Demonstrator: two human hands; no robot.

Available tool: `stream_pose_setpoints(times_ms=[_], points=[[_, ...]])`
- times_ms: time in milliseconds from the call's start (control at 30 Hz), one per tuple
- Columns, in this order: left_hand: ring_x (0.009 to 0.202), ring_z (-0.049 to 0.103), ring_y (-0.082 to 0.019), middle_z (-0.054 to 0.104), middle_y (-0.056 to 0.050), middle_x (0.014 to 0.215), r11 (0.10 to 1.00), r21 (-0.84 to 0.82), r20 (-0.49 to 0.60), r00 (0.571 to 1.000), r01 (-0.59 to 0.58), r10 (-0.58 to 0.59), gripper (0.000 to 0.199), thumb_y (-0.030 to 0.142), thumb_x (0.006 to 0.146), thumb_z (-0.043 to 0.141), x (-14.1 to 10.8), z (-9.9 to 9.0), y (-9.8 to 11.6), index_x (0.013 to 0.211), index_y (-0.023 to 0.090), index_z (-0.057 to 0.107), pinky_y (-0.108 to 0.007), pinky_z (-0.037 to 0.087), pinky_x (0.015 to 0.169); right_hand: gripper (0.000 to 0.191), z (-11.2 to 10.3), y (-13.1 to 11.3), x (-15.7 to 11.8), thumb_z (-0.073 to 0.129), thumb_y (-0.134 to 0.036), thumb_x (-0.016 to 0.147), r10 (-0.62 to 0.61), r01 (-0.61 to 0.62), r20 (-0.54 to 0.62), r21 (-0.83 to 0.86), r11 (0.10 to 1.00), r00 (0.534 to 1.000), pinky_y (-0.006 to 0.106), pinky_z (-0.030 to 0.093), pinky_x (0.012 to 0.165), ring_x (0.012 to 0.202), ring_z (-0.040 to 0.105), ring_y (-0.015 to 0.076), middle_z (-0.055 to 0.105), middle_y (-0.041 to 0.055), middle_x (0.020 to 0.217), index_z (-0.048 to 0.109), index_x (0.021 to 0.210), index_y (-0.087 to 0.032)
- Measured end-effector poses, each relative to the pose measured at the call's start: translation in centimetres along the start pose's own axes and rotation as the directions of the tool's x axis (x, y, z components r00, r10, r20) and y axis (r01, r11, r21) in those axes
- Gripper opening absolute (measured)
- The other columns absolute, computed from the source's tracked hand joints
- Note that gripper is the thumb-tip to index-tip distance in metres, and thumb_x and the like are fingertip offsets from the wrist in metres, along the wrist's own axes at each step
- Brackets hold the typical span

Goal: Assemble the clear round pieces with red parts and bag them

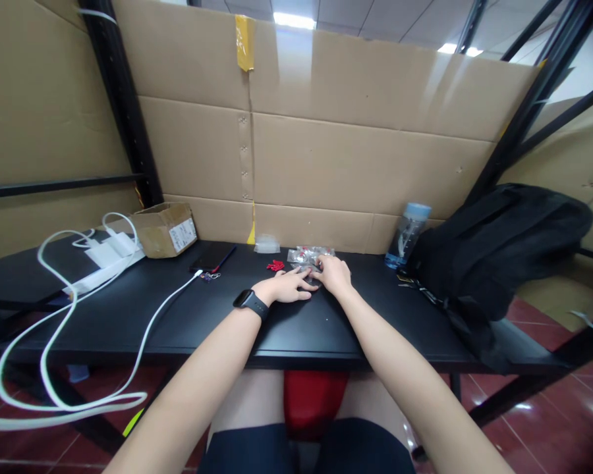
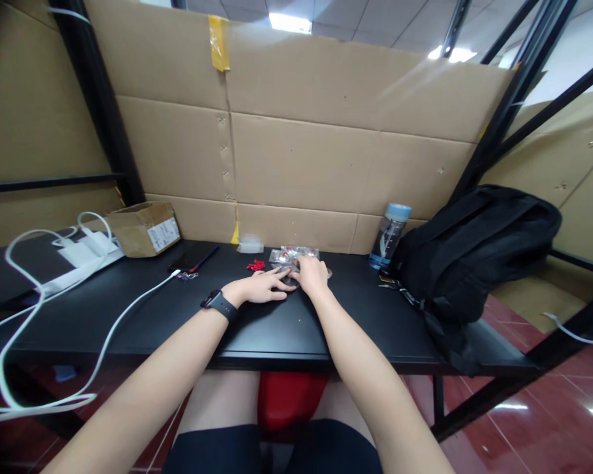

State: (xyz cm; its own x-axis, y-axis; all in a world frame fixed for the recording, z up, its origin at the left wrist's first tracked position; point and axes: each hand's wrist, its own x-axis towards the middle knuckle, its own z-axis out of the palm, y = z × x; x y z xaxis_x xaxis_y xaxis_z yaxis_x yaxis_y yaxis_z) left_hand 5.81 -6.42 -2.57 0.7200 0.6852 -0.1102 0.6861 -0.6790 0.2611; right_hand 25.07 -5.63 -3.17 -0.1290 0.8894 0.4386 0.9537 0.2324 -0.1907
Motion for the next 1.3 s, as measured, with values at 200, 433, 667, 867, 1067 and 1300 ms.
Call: stream_pose_setpoints(times_ms=[200, 433, 667, 867, 1067, 1300], points=[[0.135, 0.05, -0.026, 0.056, 0.001, 0.147, 0.993, -0.043, -0.174, 0.98, -0.107, 0.098, 0.029, 0.038, 0.095, 0.052, -0.1, -0.4, -0.3, 0.115, 0.035, 0.073, -0.044, 0.035, 0.114, 0.016, -0.5, 1.6, -0.2, 0.078, -0.027, 0.079, -0.092, 0.075, 0.075, 0.207, 0.976, 0.993, 0.027, 0.044, 0.072, 0.079, 0.064, 0.0183, 0.072, 0.003, 0.087, 0.071, 0.092, -0.022], [0.111, 0.064, -0.021, 0.071, -0.003, 0.121, 0.994, -0.058, -0.31, 0.948, -0.091, 0.069, 0.045, 0.02, 0.076, 0.065, -0.4, -0.3, -0.9, 0.121, 0.024, 0.066, -0.029, 0.047, 0.099, 0.02, -2.2, 4.4, -0.4, 0.069, -0.035, 0.086, -0.31, 0.179, 0.205, 0.485, 0.856, 0.928, 0.028, 0.048, 0.076, 0.081, 0.064, 0.018, 0.075, 0.0042, 0.095, 0.079, 0.097, -0.022], [0.127, 0.049, -0.033, 0.06, -0.004, 0.136, 0.998, 0.048, -0.228, 0.973, 0.031, -0.02, 0.051, 0.04, 0.074, 0.067, -0.8, -0.5, 0.2, 0.125, 0.032, 0.068, -0.046, 0.038, 0.108, 0.046, -2.2, 4.4, -0.4, 0.072, -0.004, 0.066, -0.331, 0.249, 0.27, 0.295, 0.922, 0.904, 0.033, 0.047, 0.093, 0.104, 0.064, 0.0227, 0.072, 0.0018, 0.111, 0.079, 0.102, -0.03], [0.128, 0.048, -0.032, 0.059, -0.002, 0.137, 0.998, 0.034, -0.238, 0.97, 0.055, -0.045, 0.049, 0.035, 0.073, 0.067, -0.8, -0.5, 0.0, 0.121, 0.038, 0.07, -0.048, 0.037, 0.107, 0.023, -1.6, 4.4, -0.3, 0.074, -0.011, 0.076, -0.311, 0.224, 0.261, 0.314, 0.923, 0.914, 0.029, 0.05, 0.084, 0.09, 0.068, 0.0208, 0.076, 0.0019, 0.093, 0.079, 0.092, -0.026], [0.124, 0.053, -0.03, 0.068, -0.002, 0.126, 0.994, 0.059, -0.335, 0.94, 0.095, -0.07, 0.034, 0.033, 0.082, 0.057, 0.1, 0.1, -0.9, 0.112, 0.035, 0.074, -0.049, 0.036, 0.105, 0.02, -1.6, 4.5, -0.2, 0.075, -0.009, 0.074, -0.296, 0.224, 0.225, 0.299, 0.928, 0.928, 0.027, 0.049, 0.08, 0.085, 0.069, 0.0195, 0.076, 0.0014, 0.087, 0.079, 0.086, -0.024], [0.14, 0.035, -0.035, 0.064, 0.0, 0.137, 0.987, 0.044, -0.278, 0.951, 0.155, -0.137, 0.043, 0.041, 0.076, 0.066, 0.1, 0.0, -1.1, 0.119, 0.038, 0.07, -0.058, 0.025, 0.11, 0.004, -1.5, 4.5, -0.4, 0.075, -0.018, 0.078, -0.328, 0.235, 0.209, 0.374, 0.897, 0.921, 0.026, 0.047, 0.081, 0.085, 0.067, 0.0182, 0.076, 0.0015, 0.088, 0.077, 0.08, -0.022]])
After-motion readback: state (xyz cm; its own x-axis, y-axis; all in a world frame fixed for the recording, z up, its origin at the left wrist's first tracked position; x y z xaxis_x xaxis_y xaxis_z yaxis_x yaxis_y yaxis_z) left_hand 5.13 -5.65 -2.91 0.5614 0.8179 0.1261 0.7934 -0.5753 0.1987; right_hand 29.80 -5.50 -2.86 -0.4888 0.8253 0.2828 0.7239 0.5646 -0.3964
